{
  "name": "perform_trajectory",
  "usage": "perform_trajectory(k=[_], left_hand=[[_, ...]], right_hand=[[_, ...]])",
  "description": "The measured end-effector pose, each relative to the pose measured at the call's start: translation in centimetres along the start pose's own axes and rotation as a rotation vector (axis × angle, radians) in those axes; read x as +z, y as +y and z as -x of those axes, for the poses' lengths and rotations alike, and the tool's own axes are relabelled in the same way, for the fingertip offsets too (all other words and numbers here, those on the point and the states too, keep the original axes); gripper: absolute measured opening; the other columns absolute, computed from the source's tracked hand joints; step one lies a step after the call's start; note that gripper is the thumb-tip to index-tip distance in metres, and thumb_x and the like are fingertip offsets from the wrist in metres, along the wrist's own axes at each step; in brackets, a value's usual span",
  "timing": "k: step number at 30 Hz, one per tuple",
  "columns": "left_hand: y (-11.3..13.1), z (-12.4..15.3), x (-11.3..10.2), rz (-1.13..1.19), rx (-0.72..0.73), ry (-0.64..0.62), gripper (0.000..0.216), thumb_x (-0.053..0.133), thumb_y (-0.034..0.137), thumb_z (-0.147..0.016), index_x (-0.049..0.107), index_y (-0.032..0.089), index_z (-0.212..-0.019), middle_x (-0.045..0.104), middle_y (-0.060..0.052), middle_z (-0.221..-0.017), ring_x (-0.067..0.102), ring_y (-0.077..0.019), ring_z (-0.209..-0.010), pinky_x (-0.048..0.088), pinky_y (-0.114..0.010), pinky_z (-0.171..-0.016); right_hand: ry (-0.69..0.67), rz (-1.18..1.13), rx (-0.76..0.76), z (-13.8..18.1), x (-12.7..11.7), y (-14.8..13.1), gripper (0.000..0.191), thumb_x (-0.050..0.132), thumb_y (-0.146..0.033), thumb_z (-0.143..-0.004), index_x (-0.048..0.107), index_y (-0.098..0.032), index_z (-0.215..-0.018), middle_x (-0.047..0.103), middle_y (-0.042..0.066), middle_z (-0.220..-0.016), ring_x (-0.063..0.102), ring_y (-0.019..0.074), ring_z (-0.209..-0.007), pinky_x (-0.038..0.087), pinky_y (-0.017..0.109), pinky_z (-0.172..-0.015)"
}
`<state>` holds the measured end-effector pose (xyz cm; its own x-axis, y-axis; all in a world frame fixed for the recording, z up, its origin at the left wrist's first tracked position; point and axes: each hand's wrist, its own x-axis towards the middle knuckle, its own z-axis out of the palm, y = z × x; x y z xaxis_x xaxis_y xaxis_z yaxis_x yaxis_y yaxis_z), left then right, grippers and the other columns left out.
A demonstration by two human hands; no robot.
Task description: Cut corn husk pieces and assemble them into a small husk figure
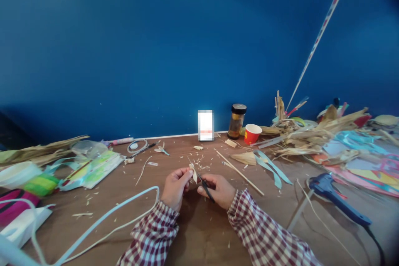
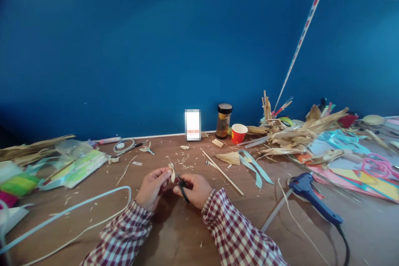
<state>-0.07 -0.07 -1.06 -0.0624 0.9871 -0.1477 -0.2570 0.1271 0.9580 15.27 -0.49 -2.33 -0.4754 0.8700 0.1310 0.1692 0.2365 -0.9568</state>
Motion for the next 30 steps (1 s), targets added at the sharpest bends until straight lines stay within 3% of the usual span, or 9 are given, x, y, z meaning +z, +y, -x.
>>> perform_trajectory(k=[11,30], left_hand=[[0.0,-0.1,-0.1,0.042,-0.020,-0.011,0.027,0.071,0.035,-0.056,0.060,0.011,-0.064,0.043,0.007,-0.037,0.030,-0.0020,-0.035,0.021,-0.014,-0.035],[-0.2,-0.3,-0.3,0.058,-0.040,0.000,0.028,0.071,0.035,-0.055,0.057,0.012,-0.062,0.041,0.009,-0.036,0.029,-0.0014,-0.034,0.019,-0.014,-0.035]], right_hand=[[0.005,0.016,0.020,-0.1,0.3,0.4,0.031,0.059,-0.039,-0.072,0.061,-0.018,-0.094,0.040,-0.005,-0.058,0.033,0.0077,-0.053,0.028,0.018,-0.048],[0.059,0.083,0.051,0.0,0.9,0.6,0.025,0.055,-0.042,-0.075,0.058,-0.017,-0.078,0.040,-0.005,-0.055,0.034,0.0074,-0.050,0.027,0.018,-0.045]])
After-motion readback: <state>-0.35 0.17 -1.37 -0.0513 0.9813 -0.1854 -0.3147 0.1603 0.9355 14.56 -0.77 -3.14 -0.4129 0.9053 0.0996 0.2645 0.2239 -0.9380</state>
